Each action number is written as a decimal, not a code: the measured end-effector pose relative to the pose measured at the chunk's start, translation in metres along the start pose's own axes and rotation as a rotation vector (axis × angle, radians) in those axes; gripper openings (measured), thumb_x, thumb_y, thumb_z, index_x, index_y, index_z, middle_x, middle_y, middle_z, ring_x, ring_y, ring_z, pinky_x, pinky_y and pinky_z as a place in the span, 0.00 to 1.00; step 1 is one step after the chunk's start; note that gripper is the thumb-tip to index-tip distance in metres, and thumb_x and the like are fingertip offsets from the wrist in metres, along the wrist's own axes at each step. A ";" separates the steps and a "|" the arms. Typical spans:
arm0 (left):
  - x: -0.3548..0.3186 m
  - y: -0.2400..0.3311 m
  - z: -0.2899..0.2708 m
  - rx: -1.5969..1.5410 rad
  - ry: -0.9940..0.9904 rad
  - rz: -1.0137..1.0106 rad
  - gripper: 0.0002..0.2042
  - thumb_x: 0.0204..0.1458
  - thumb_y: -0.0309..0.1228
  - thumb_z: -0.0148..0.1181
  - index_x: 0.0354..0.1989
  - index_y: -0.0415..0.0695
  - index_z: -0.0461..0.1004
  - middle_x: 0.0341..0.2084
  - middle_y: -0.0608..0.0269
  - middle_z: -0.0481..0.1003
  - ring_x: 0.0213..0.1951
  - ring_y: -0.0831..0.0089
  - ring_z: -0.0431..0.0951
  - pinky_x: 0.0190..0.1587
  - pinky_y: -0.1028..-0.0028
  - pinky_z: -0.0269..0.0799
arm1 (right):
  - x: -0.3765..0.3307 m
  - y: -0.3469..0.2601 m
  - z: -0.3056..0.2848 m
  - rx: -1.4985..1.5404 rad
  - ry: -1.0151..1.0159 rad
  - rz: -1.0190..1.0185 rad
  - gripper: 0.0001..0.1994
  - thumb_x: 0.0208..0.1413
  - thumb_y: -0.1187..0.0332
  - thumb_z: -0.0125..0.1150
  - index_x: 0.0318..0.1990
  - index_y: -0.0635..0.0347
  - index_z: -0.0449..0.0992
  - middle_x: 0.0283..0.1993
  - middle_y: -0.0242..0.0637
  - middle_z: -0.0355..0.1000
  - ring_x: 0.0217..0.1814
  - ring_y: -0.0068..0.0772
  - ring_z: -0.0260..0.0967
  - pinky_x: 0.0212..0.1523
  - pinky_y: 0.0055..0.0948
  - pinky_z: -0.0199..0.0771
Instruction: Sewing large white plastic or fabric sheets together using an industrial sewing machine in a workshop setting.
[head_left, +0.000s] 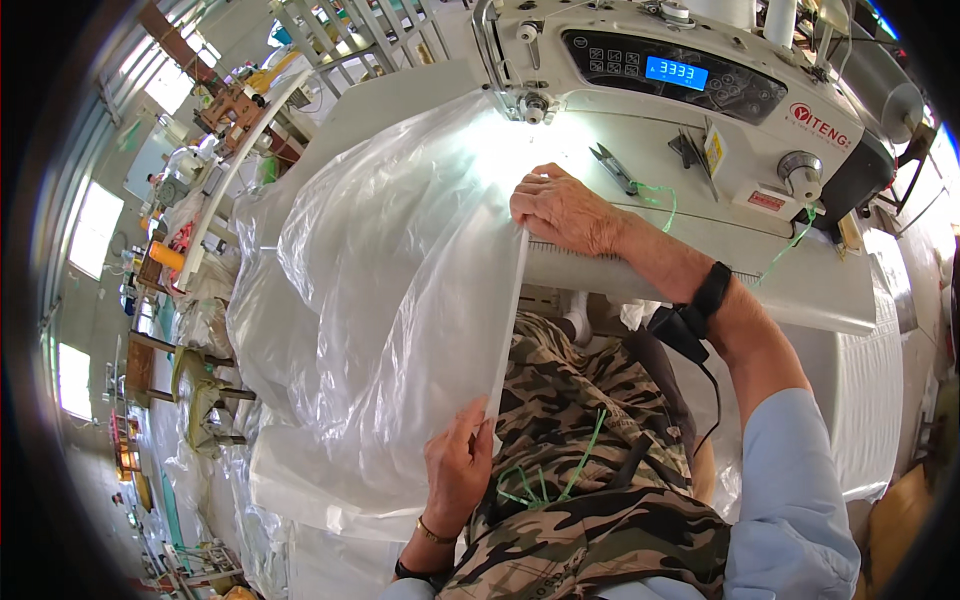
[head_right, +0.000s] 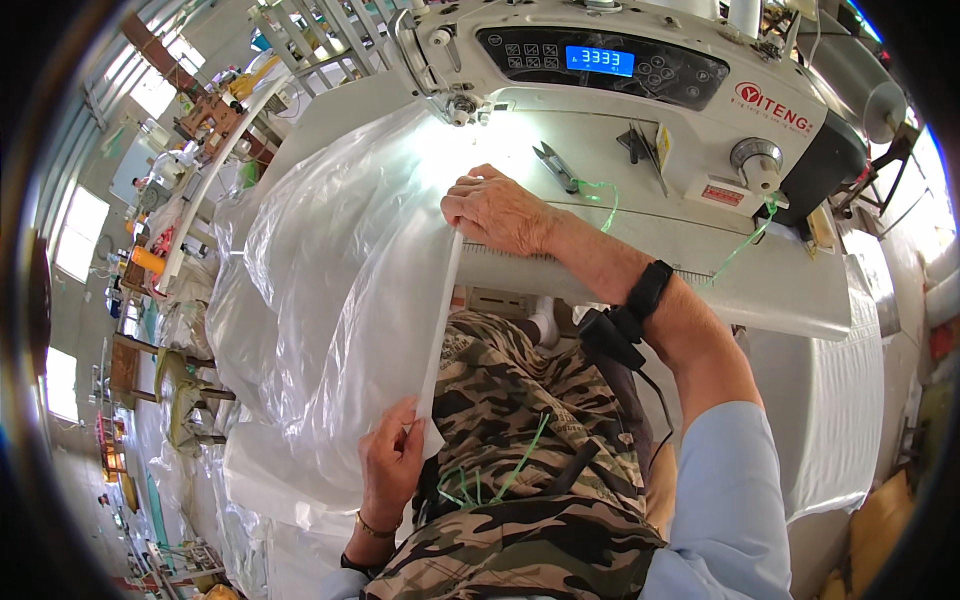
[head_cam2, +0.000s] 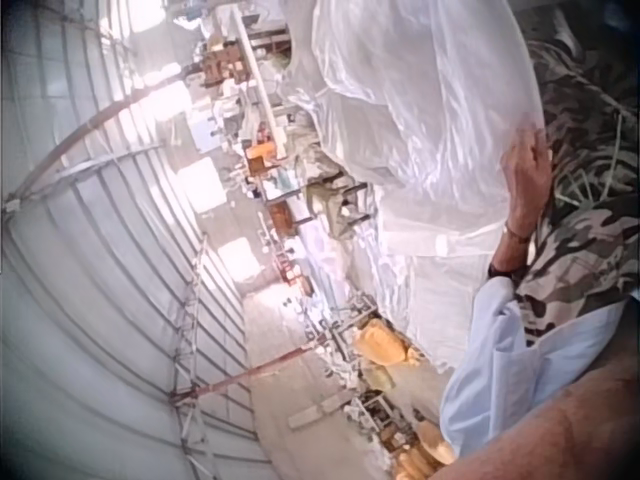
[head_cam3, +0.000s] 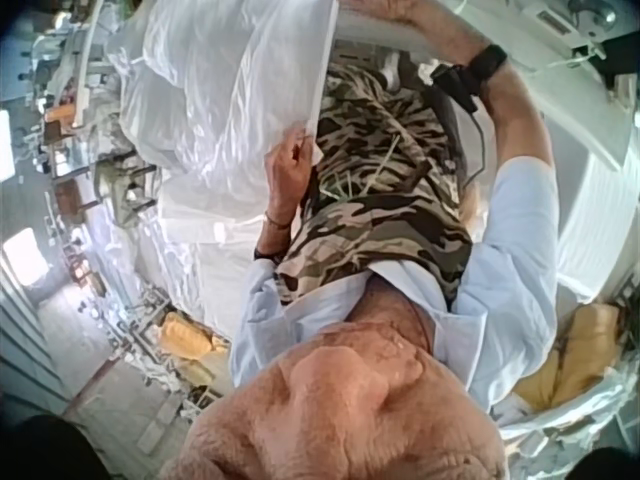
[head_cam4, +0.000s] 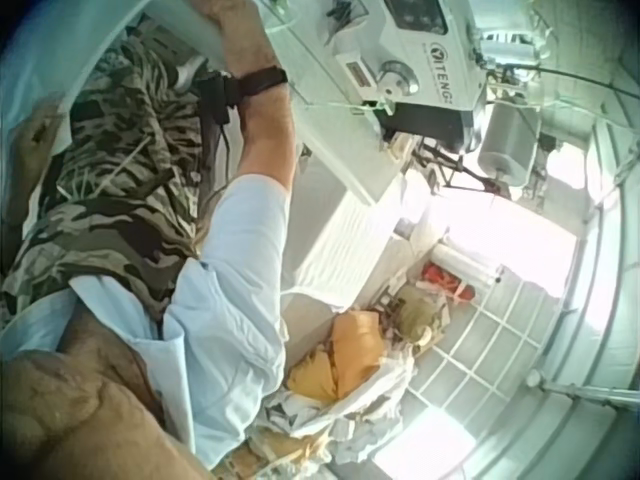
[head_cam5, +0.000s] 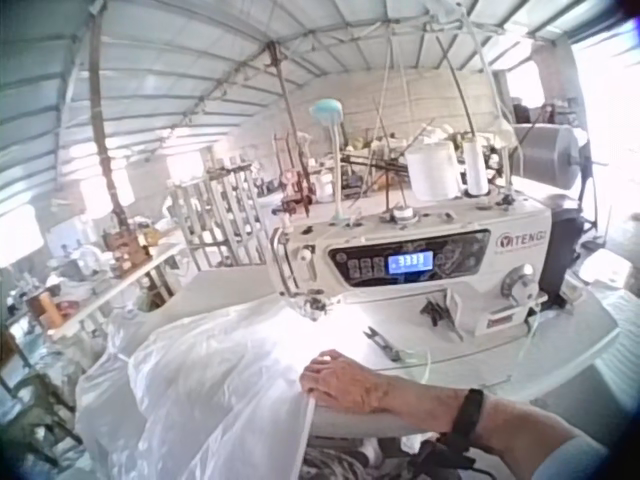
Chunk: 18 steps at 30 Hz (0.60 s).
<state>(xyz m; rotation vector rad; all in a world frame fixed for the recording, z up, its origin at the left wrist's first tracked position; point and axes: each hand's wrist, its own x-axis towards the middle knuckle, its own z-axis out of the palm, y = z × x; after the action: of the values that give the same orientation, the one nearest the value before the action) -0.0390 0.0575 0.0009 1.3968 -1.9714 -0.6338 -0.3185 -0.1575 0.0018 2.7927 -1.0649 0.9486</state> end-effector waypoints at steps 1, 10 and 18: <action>0.000 0.001 0.000 -0.002 -0.001 0.000 0.11 0.51 0.18 0.59 0.44 0.35 0.76 0.29 0.54 0.76 0.21 0.69 0.71 0.26 0.74 0.67 | 0.000 0.000 0.000 -0.001 -0.002 0.001 0.03 0.55 0.70 0.52 0.32 0.54 0.66 0.31 0.29 0.68 0.42 0.31 0.68 0.57 0.37 0.59; -0.002 -0.011 0.004 0.032 -0.038 0.163 0.17 0.54 0.17 0.52 0.54 0.33 0.71 0.24 0.54 0.69 0.23 0.67 0.70 0.26 0.71 0.66 | 0.006 -0.002 0.001 -0.039 -0.120 0.061 0.02 0.57 0.70 0.52 0.33 0.54 0.66 0.33 0.29 0.68 0.44 0.29 0.66 0.54 0.37 0.61; 0.003 -0.017 0.024 0.129 -0.062 0.192 0.17 0.51 0.20 0.57 0.51 0.36 0.73 0.27 0.55 0.70 0.26 0.57 0.73 0.28 0.64 0.69 | 0.003 0.001 0.006 -0.165 0.062 0.174 0.11 0.56 0.65 0.58 0.43 0.58 0.70 0.43 0.34 0.68 0.52 0.34 0.64 0.54 0.37 0.63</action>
<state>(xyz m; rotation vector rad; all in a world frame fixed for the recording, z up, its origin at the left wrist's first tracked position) -0.0461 0.0501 -0.0270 1.2544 -2.1976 -0.4746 -0.3140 -0.1609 -0.0021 2.5563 -1.3287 0.9088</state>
